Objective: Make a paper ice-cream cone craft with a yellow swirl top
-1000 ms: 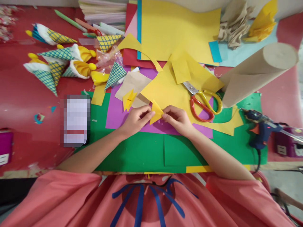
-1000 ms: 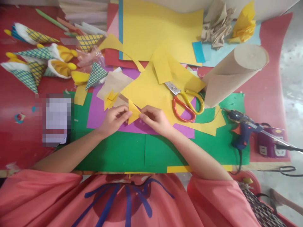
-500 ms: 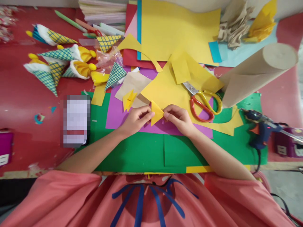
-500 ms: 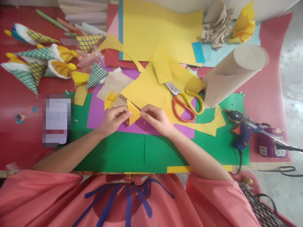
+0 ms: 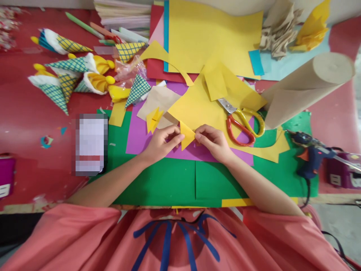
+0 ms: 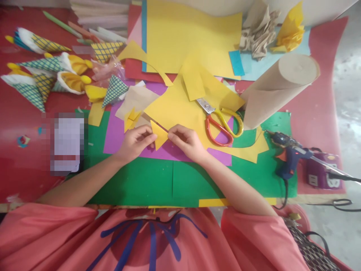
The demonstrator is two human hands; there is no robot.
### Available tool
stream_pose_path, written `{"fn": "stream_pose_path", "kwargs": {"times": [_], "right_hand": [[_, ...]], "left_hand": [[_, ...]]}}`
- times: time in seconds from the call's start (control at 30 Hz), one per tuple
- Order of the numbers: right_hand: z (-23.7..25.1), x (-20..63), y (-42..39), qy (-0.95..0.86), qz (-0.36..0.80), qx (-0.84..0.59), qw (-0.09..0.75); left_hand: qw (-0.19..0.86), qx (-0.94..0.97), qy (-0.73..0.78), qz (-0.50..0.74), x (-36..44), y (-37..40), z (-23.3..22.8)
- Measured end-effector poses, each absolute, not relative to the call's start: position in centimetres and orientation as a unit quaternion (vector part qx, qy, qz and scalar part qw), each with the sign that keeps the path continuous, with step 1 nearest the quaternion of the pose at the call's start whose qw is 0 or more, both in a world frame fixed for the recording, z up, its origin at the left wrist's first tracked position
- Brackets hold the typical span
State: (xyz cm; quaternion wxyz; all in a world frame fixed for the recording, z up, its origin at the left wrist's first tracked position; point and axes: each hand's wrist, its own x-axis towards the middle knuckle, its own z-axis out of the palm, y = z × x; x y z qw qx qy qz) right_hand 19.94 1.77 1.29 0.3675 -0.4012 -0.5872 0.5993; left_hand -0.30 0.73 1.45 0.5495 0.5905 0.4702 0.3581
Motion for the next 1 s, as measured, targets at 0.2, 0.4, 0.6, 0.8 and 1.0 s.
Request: {"fn": "stream_pose_path", "kwargs": {"times": [0.2,0.4,0.6,0.8,1.0], "right_hand": [[0.9,19.7,1.5,-0.587,0.616,-0.383,0.359],[0.7,19.9,1.6,-0.638,0.559,-0.389,0.359],[0.8,20.0,1.7,-0.690,0.497,-0.386,0.356],[0.7,19.9,1.6,-0.691,0.480,-0.386,0.377],[0.8,19.7,1.4,-0.726,0.465,-0.369,0.348]], "left_hand": [[0.523,0.608,0.466,0.373,-0.1,0.7,1.1],[0.429,0.667,0.407,0.454,-0.4,0.4,0.2],[0.294,0.752,0.399,0.434,-0.4,0.7,0.6],[0.279,0.777,0.413,0.385,-0.3,0.7,1.0],[0.271,0.785,0.425,0.360,-0.2,0.5,0.9]]}}
